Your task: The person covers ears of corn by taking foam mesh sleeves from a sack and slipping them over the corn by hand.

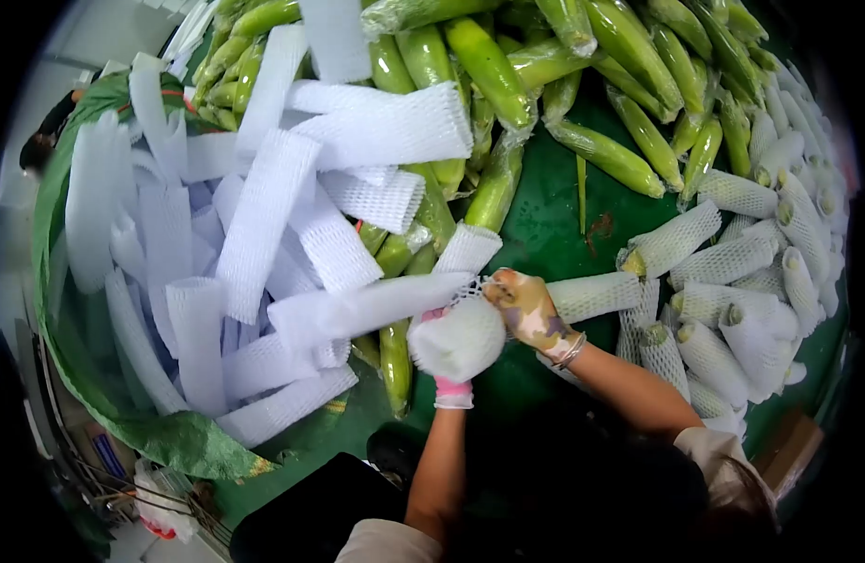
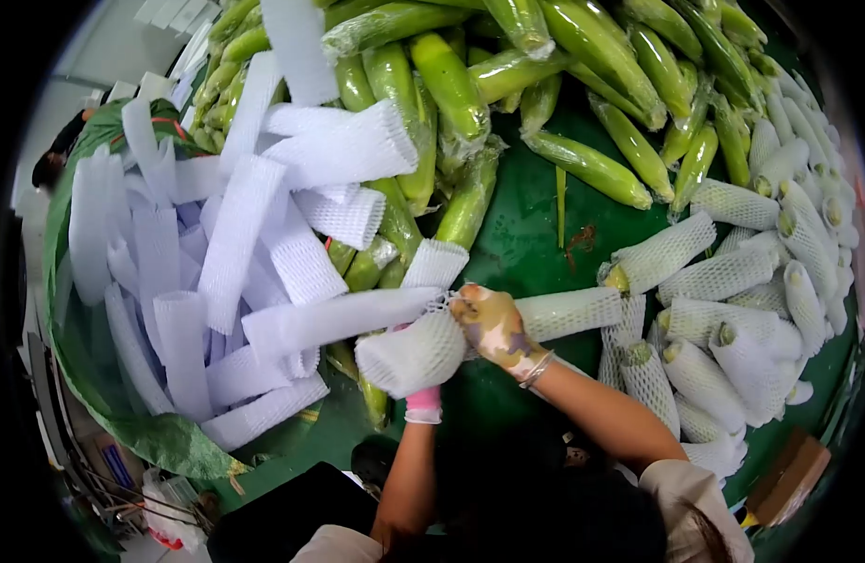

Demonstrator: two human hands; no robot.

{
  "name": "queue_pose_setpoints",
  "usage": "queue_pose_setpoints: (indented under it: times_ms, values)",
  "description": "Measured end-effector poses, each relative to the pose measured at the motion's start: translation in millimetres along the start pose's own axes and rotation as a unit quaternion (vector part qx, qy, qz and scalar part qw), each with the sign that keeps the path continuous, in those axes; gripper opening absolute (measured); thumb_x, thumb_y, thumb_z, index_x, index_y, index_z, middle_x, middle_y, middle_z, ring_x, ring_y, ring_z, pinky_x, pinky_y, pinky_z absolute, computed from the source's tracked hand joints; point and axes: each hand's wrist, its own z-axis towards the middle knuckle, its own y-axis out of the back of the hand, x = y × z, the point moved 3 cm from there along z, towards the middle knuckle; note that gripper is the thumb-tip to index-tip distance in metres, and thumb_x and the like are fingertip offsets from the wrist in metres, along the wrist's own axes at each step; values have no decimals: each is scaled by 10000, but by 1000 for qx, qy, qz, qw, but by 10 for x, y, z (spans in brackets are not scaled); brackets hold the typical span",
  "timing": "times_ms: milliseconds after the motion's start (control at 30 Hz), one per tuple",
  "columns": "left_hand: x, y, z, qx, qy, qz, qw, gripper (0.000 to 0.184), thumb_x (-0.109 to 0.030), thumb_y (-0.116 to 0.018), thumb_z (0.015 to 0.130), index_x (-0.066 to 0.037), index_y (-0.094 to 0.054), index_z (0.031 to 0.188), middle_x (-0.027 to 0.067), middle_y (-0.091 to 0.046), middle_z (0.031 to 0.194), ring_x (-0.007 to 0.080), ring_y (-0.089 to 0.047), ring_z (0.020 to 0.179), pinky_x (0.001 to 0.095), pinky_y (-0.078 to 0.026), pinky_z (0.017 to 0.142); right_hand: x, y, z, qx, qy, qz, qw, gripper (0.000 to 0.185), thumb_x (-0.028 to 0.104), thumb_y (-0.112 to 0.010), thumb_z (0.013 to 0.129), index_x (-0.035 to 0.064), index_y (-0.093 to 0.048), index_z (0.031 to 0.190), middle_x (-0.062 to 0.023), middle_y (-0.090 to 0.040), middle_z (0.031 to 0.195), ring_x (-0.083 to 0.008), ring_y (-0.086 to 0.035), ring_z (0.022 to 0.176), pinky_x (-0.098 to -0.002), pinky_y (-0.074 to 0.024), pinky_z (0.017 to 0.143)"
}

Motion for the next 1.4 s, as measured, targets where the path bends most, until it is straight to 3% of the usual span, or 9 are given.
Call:
queue_pose_setpoints:
  times_ms: [67,200,267,667,867,967,1067,1200,1400]
  values:
    - [146,63,30,63,-2,10,998,379,-244,-500,932,-28,-483,1243,119,-492,1263,236,-456,1158,359,-336,1013,201,-227,10,34,90,-568,817,77,70,-476,858,39,-508,795,-92,-631,758,-222,-642,733,-353,-468,589]
    - [239,190,11,145,-16,11,989,447,-283,-489,924,-48,-452,1302,121,-439,1350,258,-403,1239,381,-284,1069,158,-455,64,57,205,-763,610,139,189,-468,849,128,-568,924,-108,-584,976,-244,-571,937,-418,-421,864]
    - [257,240,-135,213,-16,-41,976,482,-303,-483,920,-58,-437,1331,122,-413,1394,270,-376,1280,391,-259,1097,-273,-216,-23,79,173,-385,903,157,200,-485,838,118,-563,947,-92,-564,968,-233,-529,944,-408,-370,904]
    - [-439,385,-1267,632,-22,351,691,216,-204,-513,812,-110,-659,941,144,-670,905,336,-651,829,449,-516,701,1193,378,-248,-28,90,-675,732,466,371,-538,866,-18,-485,1116,-169,-607,865,-284,-636,813,-398,-509,675]
    - [-509,378,-973,561,-34,343,752,174,-162,-485,809,-77,-596,912,159,-661,875,380,-637,819,478,-505,703,287,347,263,135,50,-546,826,302,259,-593,841,16,-521,1006,-123,-554,1043,-205,-587,867,-359,-509,719]
    - [-667,564,-245,333,-64,321,884,162,-200,-491,848,-74,-591,871,192,-630,785,386,-619,734,482,-493,624,-51,771,330,86,15,-32,996,200,189,-603,852,8,-544,914,-98,-547,929,-171,-556,757,-325,-497,663]
    - [-1257,597,247,100,-127,150,975,257,-194,-639,820,-45,-550,1010,175,-580,931,358,-584,752,424,-492,658,429,770,150,0,186,-360,914,270,254,-612,877,-10,-562,856,-100,-591,757,-208,-575,654,-301,-456,567]
    - [-864,65,420,206,-91,372,900,449,-323,-713,750,-33,-505,1021,212,-526,1060,386,-587,836,465,-484,733,320,211,75,53,24,-555,830,363,290,-676,806,10,-540,992,-203,-611,987,-354,-616,905,-407,-499,757]
    - [-1448,301,577,283,88,-243,924,287,-176,-604,859,-7,-566,1087,88,-653,911,202,-627,766,310,-500,700,860,336,14,-3,121,-220,968,372,146,-677,795,2,-510,1095,-90,-601,993,-176,-595,916,-279,-495,781]
